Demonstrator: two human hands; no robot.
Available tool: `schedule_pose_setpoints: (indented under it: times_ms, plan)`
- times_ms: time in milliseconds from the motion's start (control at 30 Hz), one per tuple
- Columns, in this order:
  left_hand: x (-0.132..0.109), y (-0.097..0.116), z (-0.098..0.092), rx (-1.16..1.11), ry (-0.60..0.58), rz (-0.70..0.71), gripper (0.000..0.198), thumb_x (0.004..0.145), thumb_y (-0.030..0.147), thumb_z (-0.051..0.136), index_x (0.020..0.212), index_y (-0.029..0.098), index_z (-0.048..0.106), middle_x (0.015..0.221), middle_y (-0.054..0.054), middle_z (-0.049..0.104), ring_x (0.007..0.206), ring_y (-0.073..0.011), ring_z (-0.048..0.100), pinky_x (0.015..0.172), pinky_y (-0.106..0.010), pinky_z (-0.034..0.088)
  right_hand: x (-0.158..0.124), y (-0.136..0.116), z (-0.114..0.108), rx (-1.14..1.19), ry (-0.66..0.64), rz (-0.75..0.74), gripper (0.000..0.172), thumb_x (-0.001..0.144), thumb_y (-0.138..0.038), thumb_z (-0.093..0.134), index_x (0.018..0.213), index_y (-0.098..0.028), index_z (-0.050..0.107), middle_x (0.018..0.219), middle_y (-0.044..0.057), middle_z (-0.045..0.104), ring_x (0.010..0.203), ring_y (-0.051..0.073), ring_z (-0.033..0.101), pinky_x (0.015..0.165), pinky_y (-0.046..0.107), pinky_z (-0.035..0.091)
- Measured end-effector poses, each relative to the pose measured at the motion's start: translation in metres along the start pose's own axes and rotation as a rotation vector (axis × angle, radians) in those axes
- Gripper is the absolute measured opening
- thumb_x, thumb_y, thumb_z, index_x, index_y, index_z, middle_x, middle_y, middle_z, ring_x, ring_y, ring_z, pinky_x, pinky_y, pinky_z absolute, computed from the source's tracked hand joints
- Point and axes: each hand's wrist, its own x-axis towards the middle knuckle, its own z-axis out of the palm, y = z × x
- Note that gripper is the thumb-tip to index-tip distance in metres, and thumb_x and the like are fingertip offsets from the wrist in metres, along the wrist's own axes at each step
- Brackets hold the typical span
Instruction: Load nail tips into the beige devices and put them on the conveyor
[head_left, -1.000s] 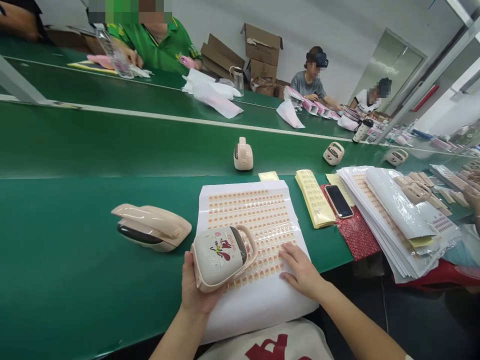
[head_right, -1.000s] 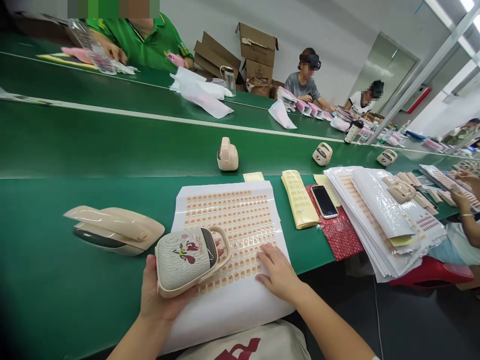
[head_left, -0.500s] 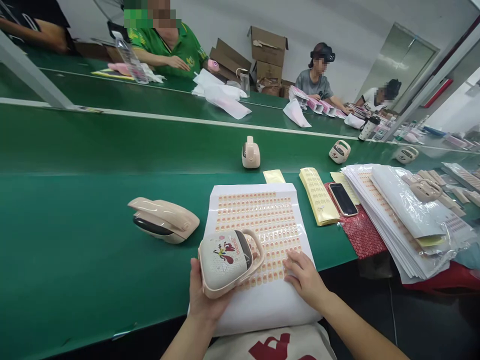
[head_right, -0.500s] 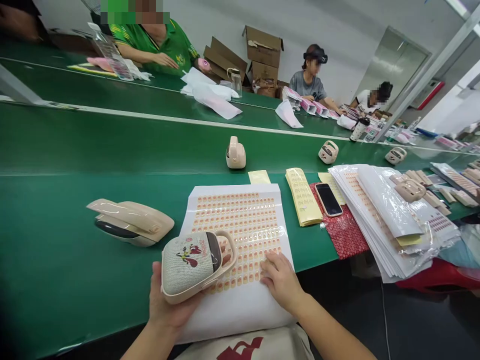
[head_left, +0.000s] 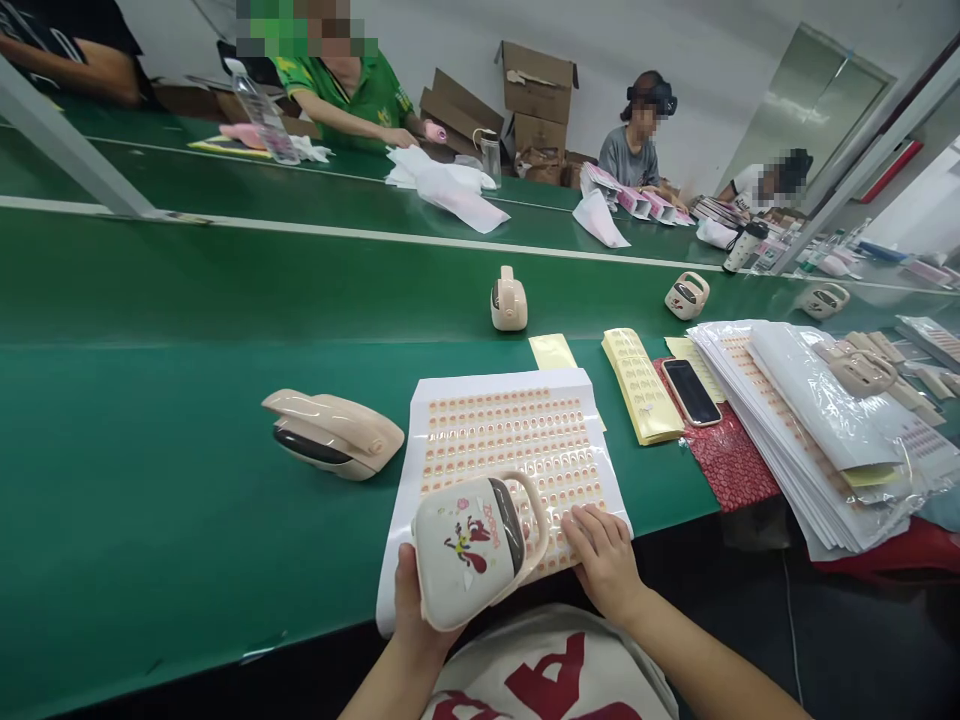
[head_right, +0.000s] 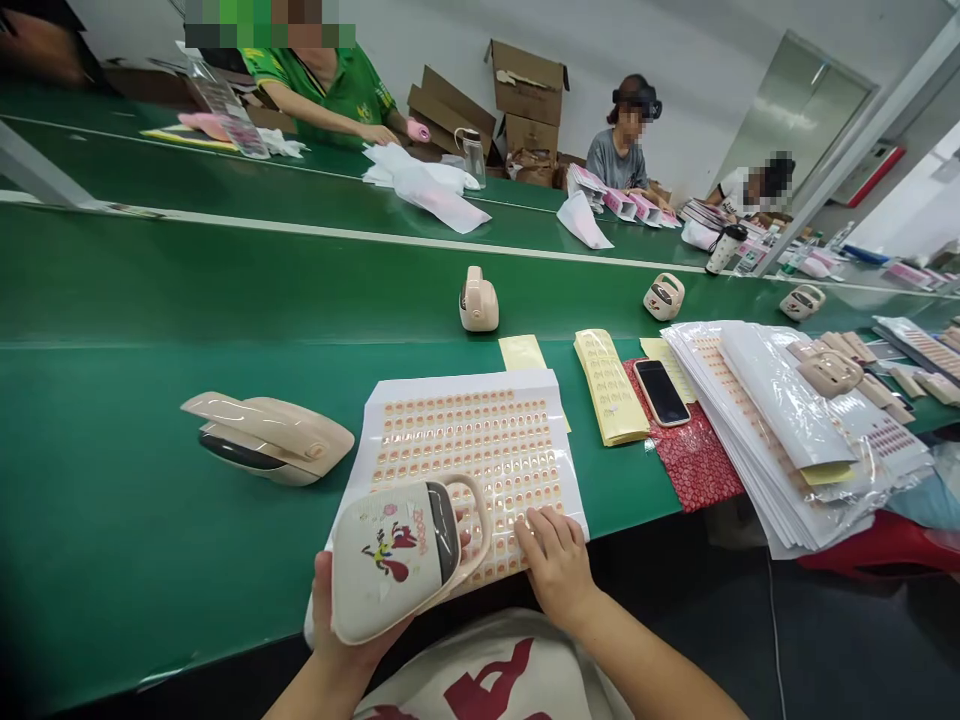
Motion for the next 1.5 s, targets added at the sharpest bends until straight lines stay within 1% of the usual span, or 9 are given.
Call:
schedule_pose_setpoints:
  times_ms: [167,300,433,533,667,833,1100,1300,1500]
  plan:
    - [0.006,0.003,0.021,-0.197,-0.022,0.004,0.051,0.082,0.056,0.044,0.130,0.039,0.039,0.110,0.000,0.066,0.098,-0.0236,0.062,0.098,-0.044,0.040,-0.002,0.010,-0.017,0.250,-0.173,-0.042,0.045,0.082,-0.029,0.054,0.125,-0.020,0.045,0.119,0.010,0.054,0.117,0.027,0.045,0.090,0.042,0.045]
    - [0.008,0.005,0.026,-0.232,-0.058,0.002,0.056,0.082,0.056,0.044,0.134,0.039,0.030,0.111,0.001,0.065,0.098,-0.0228,0.062,0.098,-0.043,0.040,0.000,0.011,-0.020,0.273,-0.103,-0.017,0.031,0.083,-0.020,0.053,0.115,-0.021,0.052,0.109,0.010,0.059,0.111,0.024,0.050,0.086,0.041,0.048]
    - [0.009,0.004,0.025,-0.258,-0.054,0.004,0.054,0.082,0.056,0.046,0.132,0.041,0.033,0.112,0.003,0.065,0.097,-0.0207,0.062,0.092,-0.038,0.046,0.004,0.004,-0.019,0.281,-0.056,0.010,0.013,0.083,-0.018,0.053,0.093,-0.022,0.060,0.100,0.007,0.062,0.099,0.024,0.055,0.079,0.043,0.048]
    - [0.010,0.000,0.026,-0.240,-0.093,0.029,0.055,0.080,0.054,0.050,0.132,0.040,0.035,0.117,0.002,0.062,0.104,-0.0217,0.059,0.088,-0.036,0.049,0.016,0.000,-0.026,0.515,-0.025,0.214,0.013,0.084,-0.027,0.053,0.074,-0.020,0.059,0.093,0.007,0.061,0.090,0.021,0.058,0.076,0.040,0.049]
    - [0.014,-0.009,0.041,-0.220,-0.269,0.067,0.058,0.078,0.050,0.056,0.131,0.038,0.036,0.122,-0.001,0.058,0.113,-0.0253,0.053,0.093,-0.042,0.046,0.052,-0.013,-0.035,0.929,0.130,0.577,0.026,0.082,-0.040,0.055,0.067,-0.017,0.056,0.103,0.010,0.058,0.101,0.021,0.057,0.083,0.038,0.050]
    - [0.018,-0.016,0.064,-0.264,-0.469,0.039,0.051,0.081,0.048,0.053,0.127,0.027,0.045,0.126,-0.007,0.055,0.118,-0.0228,0.049,0.101,-0.037,0.038,0.093,-0.043,-0.027,1.120,0.343,0.718,0.027,0.080,-0.040,0.057,0.066,-0.016,0.054,0.117,0.012,0.051,0.113,0.024,0.050,0.091,0.042,0.047]
    - [0.017,-0.018,0.072,-0.344,-0.531,0.083,0.040,0.087,0.046,0.043,0.122,0.027,0.050,0.123,-0.003,0.057,0.119,-0.0170,0.048,0.099,-0.027,0.040,0.104,-0.057,-0.017,1.069,0.413,0.688,0.023,0.081,-0.036,0.055,0.067,-0.017,0.054,0.113,0.011,0.051,0.116,0.023,0.047,0.090,0.039,0.047]
    - [0.020,-0.020,0.079,-0.379,-0.584,0.053,0.040,0.086,0.043,0.047,0.120,0.022,0.053,0.126,-0.005,0.055,0.116,-0.0139,0.051,0.098,-0.019,0.037,0.103,-0.060,-0.012,0.949,0.467,0.597,0.022,0.082,-0.033,0.054,0.067,-0.018,0.053,0.115,0.009,0.048,0.115,0.022,0.046,0.093,0.042,0.044]
    - [0.022,-0.023,0.075,-0.428,-0.524,0.016,0.056,0.085,0.044,0.047,0.135,0.026,0.032,0.123,-0.006,0.058,0.116,-0.0146,0.051,0.098,-0.020,0.038,0.106,-0.057,-0.011,0.751,0.523,0.459,0.017,0.085,-0.027,0.047,0.070,-0.019,0.051,0.107,0.009,0.049,0.111,0.022,0.048,0.098,0.049,0.038]
